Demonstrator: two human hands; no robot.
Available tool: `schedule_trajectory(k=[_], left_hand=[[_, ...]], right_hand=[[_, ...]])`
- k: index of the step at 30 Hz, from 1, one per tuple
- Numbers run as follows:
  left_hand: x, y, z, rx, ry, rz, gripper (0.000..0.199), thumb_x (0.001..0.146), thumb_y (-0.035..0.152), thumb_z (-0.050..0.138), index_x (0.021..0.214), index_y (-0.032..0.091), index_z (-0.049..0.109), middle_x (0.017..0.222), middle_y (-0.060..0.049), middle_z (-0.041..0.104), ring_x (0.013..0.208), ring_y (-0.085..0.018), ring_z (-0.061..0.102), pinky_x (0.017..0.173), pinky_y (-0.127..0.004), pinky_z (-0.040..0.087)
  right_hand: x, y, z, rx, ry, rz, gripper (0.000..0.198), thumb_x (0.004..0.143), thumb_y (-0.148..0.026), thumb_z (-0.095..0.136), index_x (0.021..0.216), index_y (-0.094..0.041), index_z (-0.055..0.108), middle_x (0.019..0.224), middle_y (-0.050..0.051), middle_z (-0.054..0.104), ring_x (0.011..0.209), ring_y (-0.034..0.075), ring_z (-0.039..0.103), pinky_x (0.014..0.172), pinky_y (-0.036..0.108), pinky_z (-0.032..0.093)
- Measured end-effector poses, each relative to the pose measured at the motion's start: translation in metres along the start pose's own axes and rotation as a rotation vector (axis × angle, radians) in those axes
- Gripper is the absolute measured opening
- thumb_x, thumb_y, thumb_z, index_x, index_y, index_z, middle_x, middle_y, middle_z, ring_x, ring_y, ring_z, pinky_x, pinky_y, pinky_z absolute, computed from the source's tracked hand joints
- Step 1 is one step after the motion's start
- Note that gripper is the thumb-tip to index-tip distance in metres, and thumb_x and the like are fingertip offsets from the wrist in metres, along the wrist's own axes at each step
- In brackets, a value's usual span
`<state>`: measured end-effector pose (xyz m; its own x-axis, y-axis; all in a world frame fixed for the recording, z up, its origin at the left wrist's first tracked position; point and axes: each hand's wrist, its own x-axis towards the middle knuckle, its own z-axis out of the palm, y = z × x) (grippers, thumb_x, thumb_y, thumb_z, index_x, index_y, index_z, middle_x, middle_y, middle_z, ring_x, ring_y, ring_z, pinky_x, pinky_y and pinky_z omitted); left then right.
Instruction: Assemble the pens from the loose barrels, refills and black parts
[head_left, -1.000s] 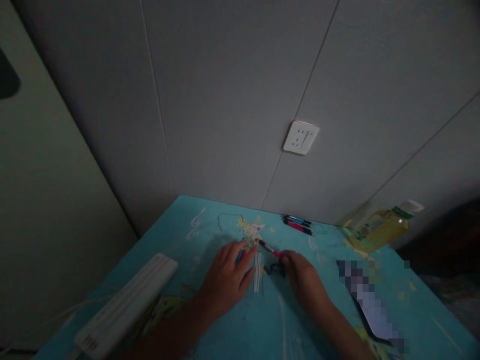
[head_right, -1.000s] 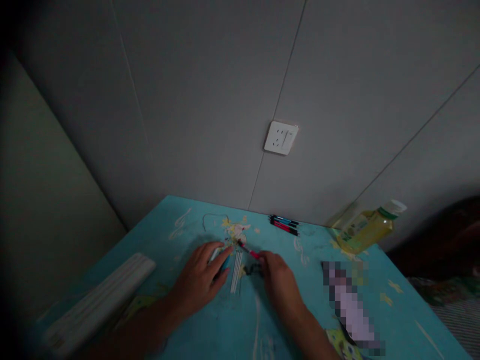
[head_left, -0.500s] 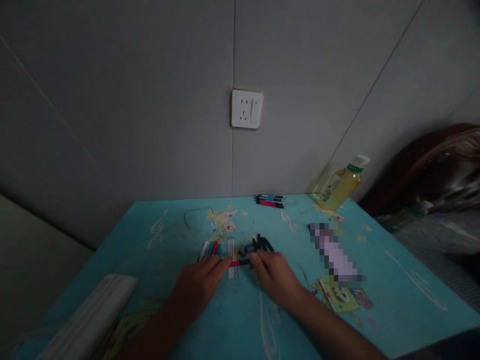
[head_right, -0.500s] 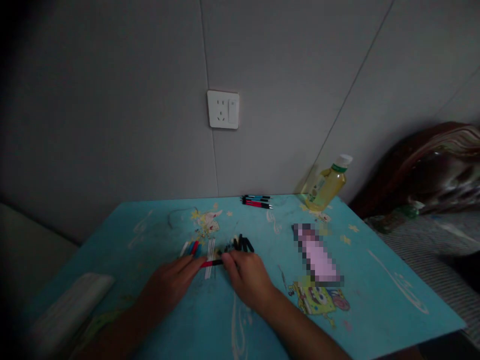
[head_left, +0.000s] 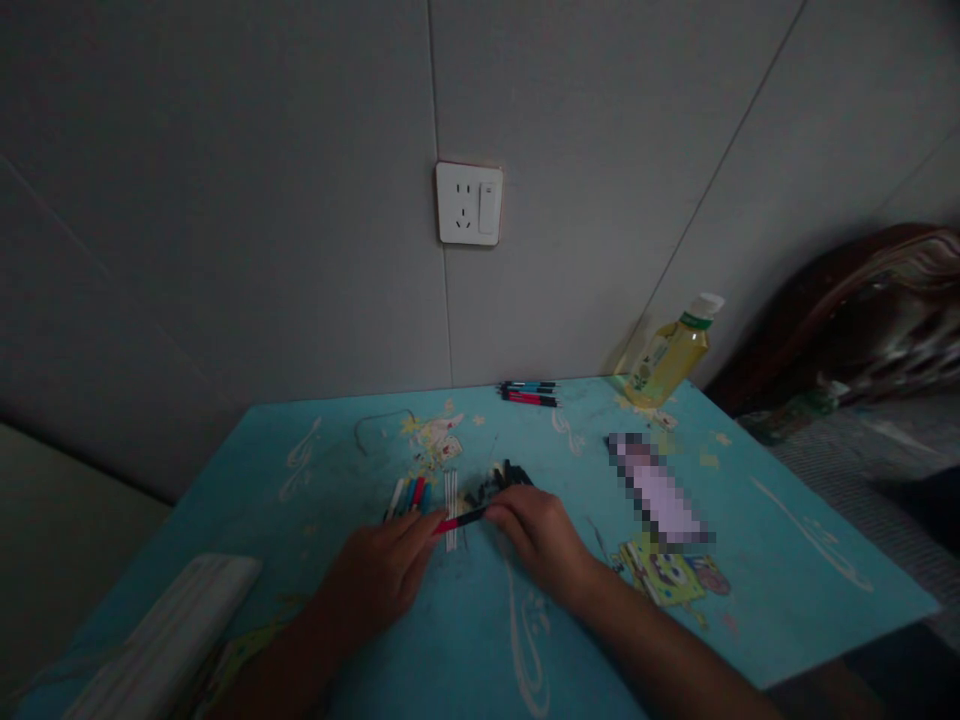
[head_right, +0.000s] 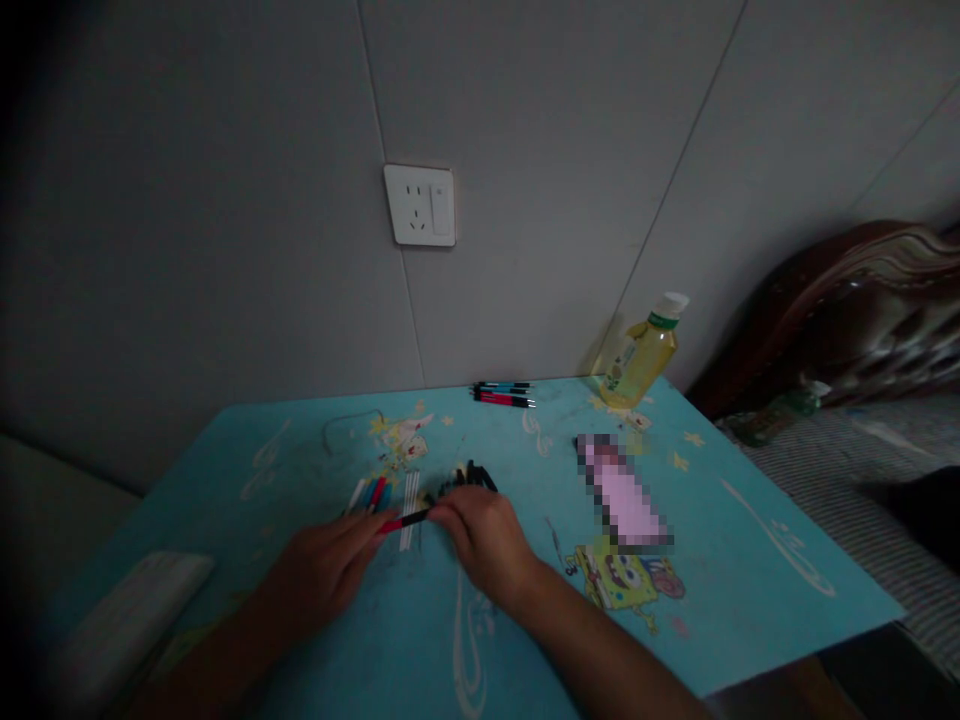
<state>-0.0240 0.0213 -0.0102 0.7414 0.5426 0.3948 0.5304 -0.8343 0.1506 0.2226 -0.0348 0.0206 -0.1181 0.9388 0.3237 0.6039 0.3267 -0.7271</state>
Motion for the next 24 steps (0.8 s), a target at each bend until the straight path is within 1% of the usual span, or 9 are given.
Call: schedule_trajectory(k=[2, 6, 9, 11, 14, 17, 20, 22, 24], left_hand=[[0.000, -0.001, -0.001, -0.037, -0.014, -0.020, 0.030, 0.100, 0.024, 0.037, 0.120, 0.017, 0.058, 0.100, -0.009, 0.071, 0.083, -0.019, 0.070, 0.073, -0.029, 0.056], [0.001, 0.004, -0.002, -0.097, -0.093, -0.094, 0.028, 0.101, 0.027, 0.035, 0.110, 0.017, 0.059, 0.084, -0.005, 0.071, 0.070, -0.017, 0.069, 0.066, -0.028, 0.052], [0.004, 0.009, -0.005, -0.069, -0.127, -0.121, 0.030, 0.102, 0.029, 0.033, 0.099, 0.018, 0.061, 0.078, -0.004, 0.070, 0.068, -0.017, 0.068, 0.062, -0.028, 0.048], [0.006, 0.012, -0.008, -0.049, -0.157, -0.132, 0.033, 0.102, 0.032, 0.033, 0.089, 0.018, 0.061, 0.073, -0.003, 0.068, 0.065, -0.018, 0.067, 0.059, -0.027, 0.045], [0.010, 0.012, -0.013, -0.034, -0.172, -0.174, 0.039, 0.102, 0.038, 0.035, 0.080, 0.019, 0.061, 0.065, -0.002, 0.067, 0.057, -0.017, 0.065, 0.054, -0.027, 0.039], [0.011, 0.012, -0.017, -0.051, -0.148, -0.209, 0.042, 0.101, 0.041, 0.037, 0.075, 0.019, 0.062, 0.061, -0.003, 0.066, 0.055, -0.017, 0.064, 0.053, -0.026, 0.035], [0.012, 0.013, -0.018, -0.088, -0.131, -0.218, 0.045, 0.101, 0.041, 0.037, 0.070, 0.019, 0.061, 0.057, -0.002, 0.063, 0.052, -0.015, 0.062, 0.052, -0.026, 0.032], [0.012, 0.015, -0.018, -0.095, -0.124, -0.214, 0.046, 0.101, 0.042, 0.037, 0.069, 0.019, 0.060, 0.055, -0.001, 0.062, 0.051, -0.014, 0.061, 0.052, -0.026, 0.032], [0.012, 0.016, -0.019, -0.084, -0.114, -0.206, 0.047, 0.101, 0.043, 0.036, 0.069, 0.019, 0.060, 0.056, -0.002, 0.063, 0.052, -0.014, 0.061, 0.052, -0.026, 0.031]], right_hand=[[0.000, 0.000, -0.001, 0.059, 0.021, -0.051, 0.014, 0.095, -0.030, 0.059, 0.100, -0.023, 0.071, 0.091, 0.003, 0.071, 0.085, 0.017, 0.064, 0.079, 0.027, 0.047], [-0.001, -0.002, -0.003, 0.154, 0.058, -0.093, 0.017, 0.093, -0.029, 0.063, 0.108, -0.025, 0.071, 0.094, 0.003, 0.071, 0.088, 0.018, 0.065, 0.083, 0.030, 0.049], [-0.002, -0.002, -0.002, 0.199, 0.065, -0.065, 0.016, 0.092, -0.029, 0.064, 0.106, -0.024, 0.071, 0.091, 0.003, 0.071, 0.086, 0.017, 0.066, 0.080, 0.030, 0.051], [-0.002, -0.002, -0.001, 0.184, 0.070, -0.081, 0.013, 0.094, -0.027, 0.061, 0.102, -0.023, 0.071, 0.090, 0.004, 0.072, 0.085, 0.017, 0.066, 0.078, 0.030, 0.051], [-0.001, 0.000, 0.001, 0.122, 0.066, -0.200, 0.016, 0.095, -0.020, 0.058, 0.106, -0.023, 0.069, 0.093, 0.005, 0.071, 0.087, 0.019, 0.065, 0.079, 0.033, 0.051], [-0.001, 0.002, 0.001, 0.097, 0.057, -0.340, 0.025, 0.093, -0.013, 0.058, 0.113, -0.025, 0.066, 0.103, 0.006, 0.071, 0.095, 0.020, 0.065, 0.086, 0.037, 0.051], [-0.002, 0.004, -0.002, 0.089, 0.055, -0.418, 0.028, 0.093, -0.009, 0.057, 0.114, -0.025, 0.066, 0.109, 0.006, 0.071, 0.101, 0.020, 0.065, 0.090, 0.039, 0.050], [-0.003, 0.003, -0.004, 0.089, 0.058, -0.415, 0.028, 0.092, -0.009, 0.057, 0.113, -0.026, 0.067, 0.109, 0.006, 0.071, 0.101, 0.020, 0.065, 0.091, 0.039, 0.051], [-0.003, 0.002, -0.006, 0.095, 0.054, -0.327, 0.028, 0.091, -0.014, 0.062, 0.116, -0.026, 0.066, 0.109, 0.006, 0.072, 0.101, 0.021, 0.065, 0.090, 0.038, 0.052]])
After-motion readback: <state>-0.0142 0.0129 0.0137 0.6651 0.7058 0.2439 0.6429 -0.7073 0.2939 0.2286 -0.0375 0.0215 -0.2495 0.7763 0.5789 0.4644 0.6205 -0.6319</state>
